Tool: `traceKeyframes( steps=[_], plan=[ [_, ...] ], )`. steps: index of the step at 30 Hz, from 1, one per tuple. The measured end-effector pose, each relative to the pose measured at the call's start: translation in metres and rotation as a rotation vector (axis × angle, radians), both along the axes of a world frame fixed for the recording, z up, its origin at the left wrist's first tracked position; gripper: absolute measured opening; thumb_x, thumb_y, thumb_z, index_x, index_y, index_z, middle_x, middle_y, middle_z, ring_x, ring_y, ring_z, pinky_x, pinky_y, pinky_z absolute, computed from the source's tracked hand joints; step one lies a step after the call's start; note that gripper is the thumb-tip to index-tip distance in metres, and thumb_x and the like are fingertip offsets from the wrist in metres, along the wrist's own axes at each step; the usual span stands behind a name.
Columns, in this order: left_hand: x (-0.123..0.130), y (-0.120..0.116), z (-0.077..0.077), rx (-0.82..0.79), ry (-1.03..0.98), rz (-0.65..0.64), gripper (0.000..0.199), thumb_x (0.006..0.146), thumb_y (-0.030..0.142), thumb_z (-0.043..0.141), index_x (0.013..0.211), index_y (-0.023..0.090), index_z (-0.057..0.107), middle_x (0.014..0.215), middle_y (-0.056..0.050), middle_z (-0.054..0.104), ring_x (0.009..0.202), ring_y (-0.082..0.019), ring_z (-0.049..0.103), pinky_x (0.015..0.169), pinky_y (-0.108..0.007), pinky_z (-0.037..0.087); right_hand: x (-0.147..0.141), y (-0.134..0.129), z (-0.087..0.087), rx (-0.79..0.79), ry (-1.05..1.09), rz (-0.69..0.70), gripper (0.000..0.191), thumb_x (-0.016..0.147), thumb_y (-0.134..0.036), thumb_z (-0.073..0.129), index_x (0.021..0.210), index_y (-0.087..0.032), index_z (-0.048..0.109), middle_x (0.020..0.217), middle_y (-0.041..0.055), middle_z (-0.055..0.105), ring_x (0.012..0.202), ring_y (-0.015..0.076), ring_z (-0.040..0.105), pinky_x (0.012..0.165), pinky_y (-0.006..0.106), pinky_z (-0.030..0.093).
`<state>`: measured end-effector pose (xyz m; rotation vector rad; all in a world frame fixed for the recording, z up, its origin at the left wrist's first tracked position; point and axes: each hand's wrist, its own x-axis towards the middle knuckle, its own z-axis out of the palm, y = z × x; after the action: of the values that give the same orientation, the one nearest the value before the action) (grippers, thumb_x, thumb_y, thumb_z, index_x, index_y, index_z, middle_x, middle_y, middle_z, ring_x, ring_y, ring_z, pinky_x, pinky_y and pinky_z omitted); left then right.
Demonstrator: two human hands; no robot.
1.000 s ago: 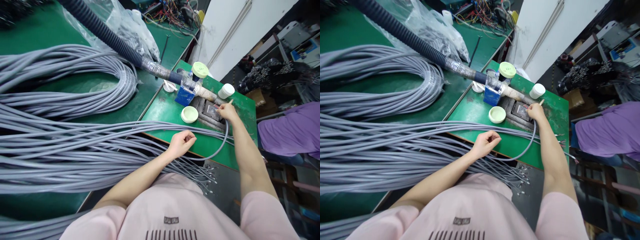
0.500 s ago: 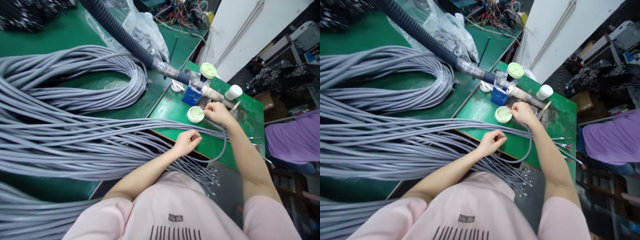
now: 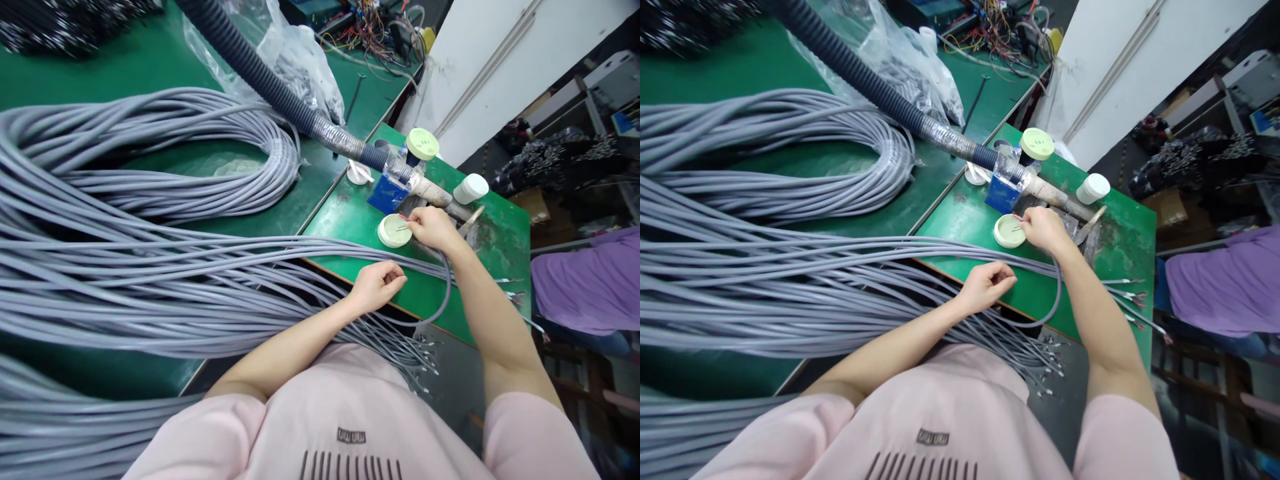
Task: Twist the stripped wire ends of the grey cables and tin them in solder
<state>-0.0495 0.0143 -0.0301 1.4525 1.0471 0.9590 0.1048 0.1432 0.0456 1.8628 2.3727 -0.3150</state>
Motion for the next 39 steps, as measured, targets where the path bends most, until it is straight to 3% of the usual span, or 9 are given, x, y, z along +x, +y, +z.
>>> traceKeyframes(
  steps=[3, 6, 10, 15, 22, 33, 36, 39],
  plan=[
    [0.000, 0.000, -0.001, 0.004, 0.006, 0.003, 0.016, 0.084, 0.031, 0.060, 0.078, 0.017, 0.064, 0.064, 0.001, 0.059, 0.056, -0.008, 0.048, 0.053, -0.019, 0.036, 0.029, -0.001, 0.009, 0.043, 0.062, -0.060, 0.023, 0.079, -0.034, 0.055, 0.078, -0.017, 0.071, 0.074, 0.0064, 0.069, 0.066, 0.0185, 0.057, 0.060, 0.029, 0.034],
    [0.000, 0.000, -0.001, 0.012, 0.016, 0.003, 0.015, 0.084, 0.030, 0.060, 0.078, 0.017, 0.064, 0.065, 0.001, 0.060, 0.056, -0.008, 0.048, 0.053, -0.019, 0.036, 0.064, 0.002, 0.007, 0.030, 0.082, -0.188, 0.023, 0.076, -0.035, 0.058, 0.075, -0.016, 0.071, 0.067, 0.0046, 0.066, 0.062, 0.0167, 0.054, 0.058, 0.028, 0.034],
    [0.000, 0.001, -0.001, 0.023, 0.040, 0.008, 0.015, 0.084, 0.029, 0.060, 0.078, 0.016, 0.063, 0.065, 0.002, 0.061, 0.055, -0.008, 0.049, 0.054, -0.019, 0.037, 0.101, 0.009, -0.010, 0.006, 0.087, -0.328, 0.022, 0.074, -0.034, 0.060, 0.071, -0.015, 0.069, 0.061, 0.0031, 0.062, 0.061, 0.0153, 0.053, 0.059, 0.027, 0.036],
    [0.001, 0.000, -0.001, 0.032, 0.055, 0.014, 0.015, 0.084, 0.029, 0.060, 0.078, 0.016, 0.064, 0.065, 0.002, 0.061, 0.055, -0.007, 0.048, 0.055, -0.018, 0.037, 0.122, 0.021, -0.033, 0.007, 0.046, -0.398, 0.021, 0.075, -0.033, 0.062, 0.066, -0.015, 0.068, 0.059, 0.0031, 0.062, 0.061, 0.0153, 0.054, 0.061, 0.027, 0.038],
    [0.001, 0.000, -0.001, 0.037, 0.057, 0.013, 0.015, 0.084, 0.029, 0.060, 0.077, 0.016, 0.063, 0.065, 0.002, 0.061, 0.055, -0.007, 0.049, 0.055, -0.018, 0.037, 0.135, 0.030, -0.049, -0.018, 0.036, -0.442, 0.021, 0.074, -0.034, 0.063, 0.069, -0.015, 0.070, 0.062, 0.0040, 0.063, 0.063, 0.0159, 0.056, 0.062, 0.027, 0.039],
    [0.001, 0.001, 0.000, 0.037, 0.062, 0.015, 0.015, 0.084, 0.029, 0.060, 0.077, 0.016, 0.064, 0.065, 0.001, 0.062, 0.056, -0.008, 0.050, 0.054, -0.019, 0.038, 0.135, 0.032, -0.050, -0.023, 0.066, -0.466, 0.020, 0.073, -0.033, 0.064, 0.067, -0.015, 0.069, 0.061, 0.0042, 0.064, 0.062, 0.0160, 0.057, 0.062, 0.027, 0.041],
    [0.001, 0.000, -0.002, 0.035, 0.061, 0.017, 0.016, 0.085, 0.030, 0.060, 0.078, 0.016, 0.065, 0.066, 0.001, 0.061, 0.058, -0.009, 0.051, 0.055, -0.019, 0.038, 0.129, 0.017, -0.038, 0.015, 0.220, -0.479, 0.021, 0.072, -0.034, 0.065, 0.065, -0.014, 0.066, 0.057, 0.0028, 0.062, 0.055, 0.0139, 0.055, 0.057, 0.026, 0.040],
    [0.002, -0.001, -0.003, 0.018, 0.051, 0.018, 0.016, 0.084, 0.031, 0.062, 0.079, 0.017, 0.066, 0.067, 0.001, 0.061, 0.059, -0.009, 0.051, 0.056, -0.020, 0.038, 0.108, -0.014, -0.018, 0.013, 0.573, -0.492, 0.024, 0.072, -0.038, 0.066, 0.066, -0.015, 0.062, 0.052, -0.0006, 0.057, 0.044, 0.0103, 0.048, 0.047, 0.023, 0.036]
  ],
)
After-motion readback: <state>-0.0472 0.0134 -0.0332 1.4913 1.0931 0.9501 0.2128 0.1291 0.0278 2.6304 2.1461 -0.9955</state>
